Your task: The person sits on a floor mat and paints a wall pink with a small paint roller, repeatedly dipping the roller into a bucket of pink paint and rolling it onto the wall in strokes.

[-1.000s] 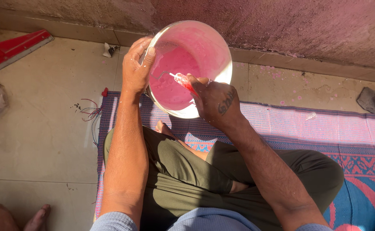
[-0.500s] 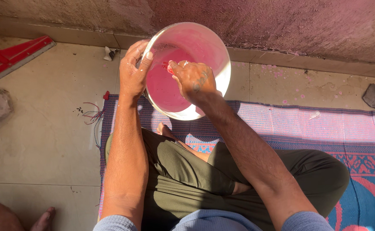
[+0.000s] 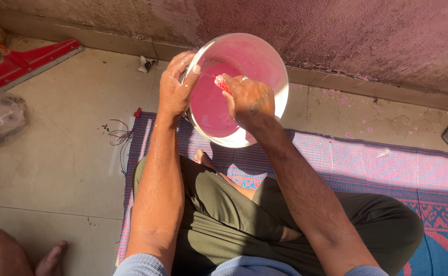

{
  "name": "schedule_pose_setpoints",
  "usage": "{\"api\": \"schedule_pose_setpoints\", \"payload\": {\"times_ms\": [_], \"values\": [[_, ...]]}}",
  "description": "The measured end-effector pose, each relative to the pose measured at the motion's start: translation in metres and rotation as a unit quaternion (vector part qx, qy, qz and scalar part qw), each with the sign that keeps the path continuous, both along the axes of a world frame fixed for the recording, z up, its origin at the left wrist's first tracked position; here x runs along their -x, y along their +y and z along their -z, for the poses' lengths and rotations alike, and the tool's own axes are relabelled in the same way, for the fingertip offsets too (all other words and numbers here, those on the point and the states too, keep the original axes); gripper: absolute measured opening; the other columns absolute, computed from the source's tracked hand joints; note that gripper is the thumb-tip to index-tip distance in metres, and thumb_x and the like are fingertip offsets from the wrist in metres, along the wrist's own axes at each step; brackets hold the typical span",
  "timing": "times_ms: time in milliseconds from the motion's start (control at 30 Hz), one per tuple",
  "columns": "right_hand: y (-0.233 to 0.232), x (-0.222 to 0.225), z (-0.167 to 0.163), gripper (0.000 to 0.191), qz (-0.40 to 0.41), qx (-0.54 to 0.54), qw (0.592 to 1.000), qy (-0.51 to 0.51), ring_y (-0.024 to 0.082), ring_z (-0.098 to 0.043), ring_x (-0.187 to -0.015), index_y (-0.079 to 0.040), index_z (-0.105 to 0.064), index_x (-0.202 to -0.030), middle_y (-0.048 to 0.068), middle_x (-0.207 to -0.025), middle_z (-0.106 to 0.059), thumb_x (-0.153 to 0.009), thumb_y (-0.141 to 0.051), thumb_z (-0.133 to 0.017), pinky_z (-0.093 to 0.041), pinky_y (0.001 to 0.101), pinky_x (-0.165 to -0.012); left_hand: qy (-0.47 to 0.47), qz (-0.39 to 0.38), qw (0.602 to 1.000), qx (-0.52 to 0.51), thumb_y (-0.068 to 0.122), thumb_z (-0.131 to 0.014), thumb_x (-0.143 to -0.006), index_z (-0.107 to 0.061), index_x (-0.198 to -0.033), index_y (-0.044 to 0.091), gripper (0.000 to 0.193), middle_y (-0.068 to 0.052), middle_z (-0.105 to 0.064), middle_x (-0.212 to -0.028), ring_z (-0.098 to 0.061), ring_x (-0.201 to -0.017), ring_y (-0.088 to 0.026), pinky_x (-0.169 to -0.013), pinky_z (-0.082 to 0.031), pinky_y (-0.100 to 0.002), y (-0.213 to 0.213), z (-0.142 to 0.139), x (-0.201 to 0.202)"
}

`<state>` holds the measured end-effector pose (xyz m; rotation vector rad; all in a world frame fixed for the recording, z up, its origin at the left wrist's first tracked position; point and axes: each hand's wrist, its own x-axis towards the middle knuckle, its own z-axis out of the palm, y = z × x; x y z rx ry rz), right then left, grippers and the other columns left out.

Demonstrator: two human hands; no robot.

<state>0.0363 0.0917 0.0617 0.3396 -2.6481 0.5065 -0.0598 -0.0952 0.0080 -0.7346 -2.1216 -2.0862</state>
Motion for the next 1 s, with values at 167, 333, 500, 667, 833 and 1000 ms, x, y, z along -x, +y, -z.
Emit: {"api": "schedule_pose_setpoints", "payload": {"times_ms": [167, 333, 500, 667, 833, 1000], "values": [[-0.018, 0.023, 0.027, 0.023, 0.017, -0.019, 1.000, -0.004, 0.032, -0.072, -0.079, -0.005, -0.071, -0.112, 0.013, -0.088, -0.072, -0.090, -0.011, -0.074, -0.056, 0.0444, -0.068, 0.020, -0.001, 0.999, 0.025, 0.038, -0.067, -0.102, -0.070, -0.129, -0.001, 0.048, -0.016, -0.065, -0.137, -0.059, -0.133, -0.027, -0.116, -0.044, -0.040, 0.000, -0.002, 0.001], [-0.009, 0.006, 0.001, 0.029, -0.031, -0.015, 0.992, 0.121, 0.034, -0.070, -0.076, -0.001, -0.071, -0.114, 0.015, -0.089, -0.071, -0.088, -0.013, -0.074, -0.053, 0.0456, -0.065, 0.011, 0.002, 1.000, 0.006, 0.038, -0.066, -0.102, -0.070, -0.128, -0.001, 0.047, -0.017, -0.064, -0.137, -0.057, -0.134, -0.029, -0.115, -0.043, -0.041, 0.001, -0.003, 0.003], [-0.004, -0.026, -0.032, 0.022, 0.105, -0.047, 0.992, -0.042, 0.035, -0.070, -0.075, -0.007, -0.074, -0.097, 0.014, -0.084, -0.071, -0.087, -0.025, -0.080, -0.055, 0.0467, -0.066, -0.003, -0.002, 1.000, 0.014, 0.040, -0.064, -0.102, -0.071, -0.127, 0.000, 0.048, -0.015, -0.067, -0.133, -0.061, -0.129, -0.027, -0.113, -0.047, -0.040, -0.002, -0.002, 0.003], [-0.008, -0.009, -0.018, 0.027, 0.038, -0.005, 0.999, 0.001, 0.035, -0.071, -0.077, -0.003, -0.072, -0.110, 0.015, -0.090, -0.073, -0.087, -0.018, -0.077, -0.055, 0.0457, -0.067, -0.017, -0.003, 1.000, -0.001, 0.040, -0.065, -0.101, -0.071, -0.127, 0.001, 0.047, -0.015, -0.065, -0.133, -0.061, -0.128, -0.027, -0.112, -0.048, -0.041, 0.000, -0.002, 0.003], [-0.017, 0.017, 0.015, 0.034, -0.009, 0.029, 0.998, 0.060, 0.035, -0.071, -0.080, -0.001, -0.069, -0.120, 0.016, -0.096, -0.074, -0.089, -0.014, -0.076, -0.056, 0.0456, -0.070, -0.014, -0.006, 1.000, -0.011, 0.037, -0.066, -0.103, -0.071, -0.126, 0.000, 0.044, -0.015, -0.063, -0.134, -0.062, -0.126, -0.025, -0.109, -0.049, -0.038, -0.004, -0.002, 0.006], [-0.004, -0.009, 0.007, 0.040, 0.057, 0.019, 0.998, 0.004, 0.034, -0.072, -0.077, -0.002, -0.069, -0.123, 0.016, -0.095, -0.074, -0.087, -0.018, -0.076, -0.057, 0.0444, -0.068, -0.019, -0.027, 0.999, -0.009, 0.036, -0.065, -0.103, -0.071, -0.126, 0.000, 0.043, -0.014, -0.064, -0.131, -0.063, -0.122, -0.023, -0.106, -0.050, -0.035, -0.008, 0.002, 0.013]]}}
